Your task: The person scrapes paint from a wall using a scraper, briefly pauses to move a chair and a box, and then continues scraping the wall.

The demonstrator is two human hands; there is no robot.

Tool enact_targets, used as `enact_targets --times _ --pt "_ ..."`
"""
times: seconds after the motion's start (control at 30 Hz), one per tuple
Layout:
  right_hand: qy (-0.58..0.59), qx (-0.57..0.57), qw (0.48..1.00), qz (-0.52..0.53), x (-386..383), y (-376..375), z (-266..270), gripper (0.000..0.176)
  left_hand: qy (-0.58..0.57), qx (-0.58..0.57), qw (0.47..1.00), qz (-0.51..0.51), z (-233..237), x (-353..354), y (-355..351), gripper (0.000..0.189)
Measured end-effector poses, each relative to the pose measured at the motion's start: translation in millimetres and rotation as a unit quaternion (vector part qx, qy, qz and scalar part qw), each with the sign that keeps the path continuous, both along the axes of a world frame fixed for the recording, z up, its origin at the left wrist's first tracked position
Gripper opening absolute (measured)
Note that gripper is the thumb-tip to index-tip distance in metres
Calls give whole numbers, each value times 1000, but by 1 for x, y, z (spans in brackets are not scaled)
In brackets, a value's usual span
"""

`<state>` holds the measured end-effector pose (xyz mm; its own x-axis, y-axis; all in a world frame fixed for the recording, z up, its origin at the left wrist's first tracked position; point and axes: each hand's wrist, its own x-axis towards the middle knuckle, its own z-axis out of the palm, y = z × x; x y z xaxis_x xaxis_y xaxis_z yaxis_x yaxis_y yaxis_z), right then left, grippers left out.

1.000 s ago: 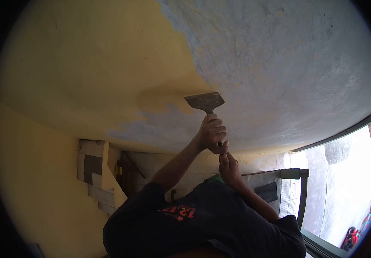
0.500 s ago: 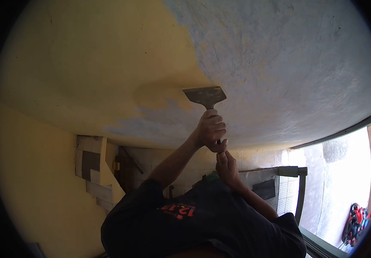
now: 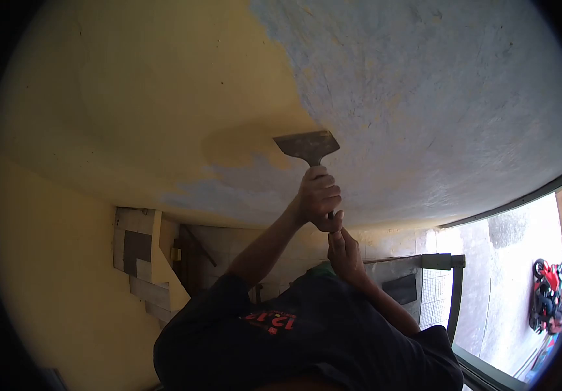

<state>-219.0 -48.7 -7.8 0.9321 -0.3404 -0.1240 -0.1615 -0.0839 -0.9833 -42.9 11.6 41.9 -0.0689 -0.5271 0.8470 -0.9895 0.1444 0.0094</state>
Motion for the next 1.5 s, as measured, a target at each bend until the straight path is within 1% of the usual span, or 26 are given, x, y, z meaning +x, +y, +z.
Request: enact_targets --times 0.1,0.17,0.2,0.27,0.37,0.4,0.47,0.53,0.7,0.8,0.9,0.97,1.0,1.03,1.07,1.17,1.27,1.3,1.37,1.43,1.5 --pt "-19 32 999 16 -3 2 4 44 -12 15 1000 3 10 -1 3 25" --pt "30 42 999 6 -1 0 6 43 -11 7 1000 6 4 -1 1 25" --pt "29 41 999 7 2 1 6 43 -3 0 1000 6 1 0 0 25" --pt "-4 -2 1000 5 2 0 5 42 -5 -8 1000 1 1 3 -1 25" --pt "-21 -7 1000 12 1 1 15 42 -7 -2 1000 -1 9 -1 2 24" --pt "-21 -7 1000 14 -3 2 13 42 -20 4 1000 3 12 0 3 24" --pt "12 2 1000 5 -1 -1 8 42 -16 -4 1000 8 4 -2 0 24" --pt "12 -4 1000 2 3 -1 5 42 -2 -10 1000 11 -5 4 -2 24" --pt "-6 -13 1000 13 0 0 6 43 -15 -15 1000 -1 0 2 -1 25" --pt "25 18 1000 4 2 1 6 44 -1 2 1000 0 -2 1 -1 24" --pt "4 24 1000 -7 4 2 11 45 -23 7 1000 -5 8 3 1 24" --pt "-29 -10 1000 4 2 1 23 45 -24 11 1000 -8 10 -5 3 25" --pt "-34 -10 999 2 1 0 20 45 -24 1 1000 -1 10 -4 3 25" --pt "-7 1 1000 4 -1 -2 13 45 -29 -11 1000 5 10 0 0 25" --pt "26 13 1000 5 -3 -2 8 44 -8 1 1000 8 3 -4 0 25" --pt "4 -12 1000 -11 -1 1 -3 44 4 6 1000 -1 -11 -1 -2 25" --pt "-14 3 1000 14 6 -2 17 44 -17 -18 1000 -2 14 4 -2 24" --pt "-18 3 1000 17 4 -1 16 44 -21 -17 1000 0 12 3 1 24" --pt "10 13 1000 16 2 -2 7 45 -12 1 1000 6 1 2 1 24" --pt "4 6 1000 9 0 -1 -7 45 0 2 1000 6 -12 1 0 25" --pt "1 2 1000 2 0 0 -2 46 14 7 1000 4 -6 -2 -2 25"
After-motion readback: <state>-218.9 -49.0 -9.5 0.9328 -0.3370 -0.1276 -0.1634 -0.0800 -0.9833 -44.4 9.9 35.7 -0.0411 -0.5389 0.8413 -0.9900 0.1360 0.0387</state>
